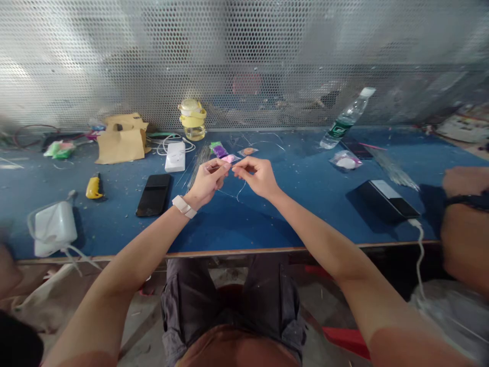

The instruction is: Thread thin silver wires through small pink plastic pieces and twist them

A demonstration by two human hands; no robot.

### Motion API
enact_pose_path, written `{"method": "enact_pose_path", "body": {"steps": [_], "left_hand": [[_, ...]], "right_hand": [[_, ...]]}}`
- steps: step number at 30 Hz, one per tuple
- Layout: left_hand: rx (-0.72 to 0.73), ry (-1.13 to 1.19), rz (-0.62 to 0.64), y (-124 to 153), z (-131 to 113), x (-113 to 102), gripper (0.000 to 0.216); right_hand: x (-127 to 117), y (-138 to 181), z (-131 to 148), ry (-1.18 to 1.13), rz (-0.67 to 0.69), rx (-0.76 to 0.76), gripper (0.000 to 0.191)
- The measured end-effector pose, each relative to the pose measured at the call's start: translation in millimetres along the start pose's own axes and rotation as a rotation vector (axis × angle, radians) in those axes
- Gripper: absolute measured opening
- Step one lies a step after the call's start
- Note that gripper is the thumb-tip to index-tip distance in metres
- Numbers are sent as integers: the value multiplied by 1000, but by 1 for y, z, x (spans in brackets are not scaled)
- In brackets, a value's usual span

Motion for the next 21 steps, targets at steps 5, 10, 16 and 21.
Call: {"method": "enact_pose_path", "body": {"steps": [5,10,16,21], "left_hand": [[143,-150,0,-1,-6,-5,57],[341,-383,63,0,-15,-4,37],[292,-354,-35,0,-10,-7,38],[119,-138,-95,-2,0,-9,50]], "right_hand": [[5,-1,-4,-131,21,119,57],[12,-3,-14,-308,44,301,58],[11,-2,-16,-248,33,236,52],[4,7,2,154,-61,-141,35]]}}
Point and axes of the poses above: each hand's wrist, its own y-axis away from the middle knuckle, its own x-axis out of the palm, z = x × y, the point moved 6 cm from there along -y, towards the middle knuckle, and after that the axes turned 10 degrees about x, right-handed, at the moved point
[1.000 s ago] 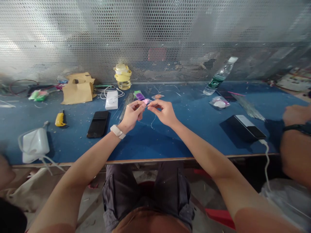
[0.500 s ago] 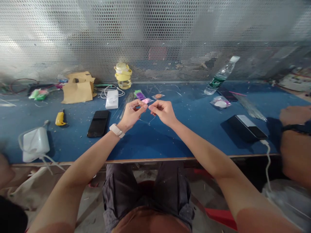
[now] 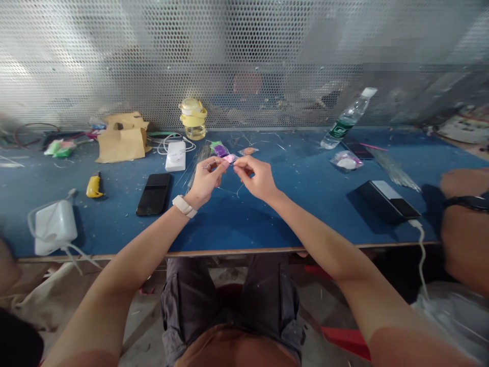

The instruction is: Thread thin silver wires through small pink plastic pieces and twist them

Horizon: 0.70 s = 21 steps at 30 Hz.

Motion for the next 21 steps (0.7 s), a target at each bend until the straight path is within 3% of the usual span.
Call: {"method": "enact_pose_path", "body": {"steps": [4,9,15,21], "left_hand": [[-40,27,21,1,0,2,49],[20,-47,62,2,0,2,47],[233,-238,122,1,-11,1,39],[318,-357,157,2,-14,3,24]], "right_hand": [[-6,2,5,196,-81,-178,29],[-7,1,3,254,-89,-259,22],[-6,-3,-2,134,-32,-78,14],[0,-8,-7,136,97,38,7]]}}
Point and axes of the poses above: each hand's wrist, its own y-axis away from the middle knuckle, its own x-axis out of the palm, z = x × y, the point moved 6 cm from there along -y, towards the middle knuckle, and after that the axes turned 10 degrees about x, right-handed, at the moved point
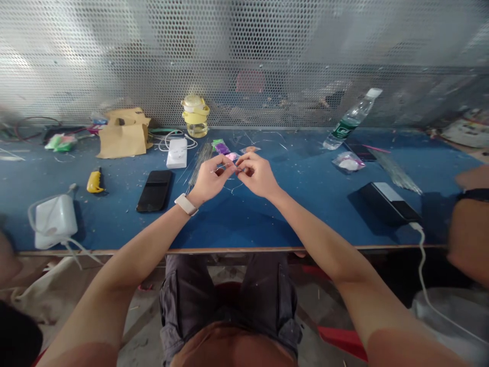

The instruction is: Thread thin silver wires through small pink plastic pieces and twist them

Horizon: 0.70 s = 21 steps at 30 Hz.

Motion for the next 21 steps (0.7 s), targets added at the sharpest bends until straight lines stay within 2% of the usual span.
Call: {"method": "enact_pose_path", "body": {"steps": [5,8,12,17,21], "left_hand": [[-22,-4,-36,-3,2,-6,23],[-65,42,-26,-3,6,-7,26],[-84,33,-27,-3,9,-7,26],[-85,-3,-10,-3,8,-5,23],[-97,31,-11,-4,6,-5,26]], "right_hand": [[8,-1,-1,-118,146,-4,17],[10,-2,-5,-158,170,28,33],[0,-3,-5,-169,16,41,65],[-9,-2,2,-104,-97,-38,67],[-10,-7,-15,-293,-143,98,62]]}}
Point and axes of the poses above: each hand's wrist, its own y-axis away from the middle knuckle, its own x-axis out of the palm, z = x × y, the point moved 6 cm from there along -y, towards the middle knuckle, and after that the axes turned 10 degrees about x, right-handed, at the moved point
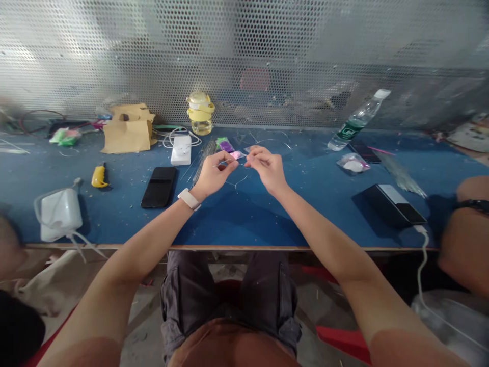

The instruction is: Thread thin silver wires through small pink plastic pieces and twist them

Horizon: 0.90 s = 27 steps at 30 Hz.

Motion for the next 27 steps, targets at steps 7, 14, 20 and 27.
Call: {"method": "enact_pose_path", "body": {"steps": [7,14,20,27], "left_hand": [[-169,240,-64,3,7,5,43],[-241,345,-69,4,7,9,47],[-263,369,-65,6,8,10,50],[-251,350,-58,7,9,13,52]], "right_hand": [[0,-4,-6,-89,81,57,53],[-2,3,10,34,56,-64,46],[1,4,12,69,178,-21,46],[-2,2,11,83,231,-2,45]]}}
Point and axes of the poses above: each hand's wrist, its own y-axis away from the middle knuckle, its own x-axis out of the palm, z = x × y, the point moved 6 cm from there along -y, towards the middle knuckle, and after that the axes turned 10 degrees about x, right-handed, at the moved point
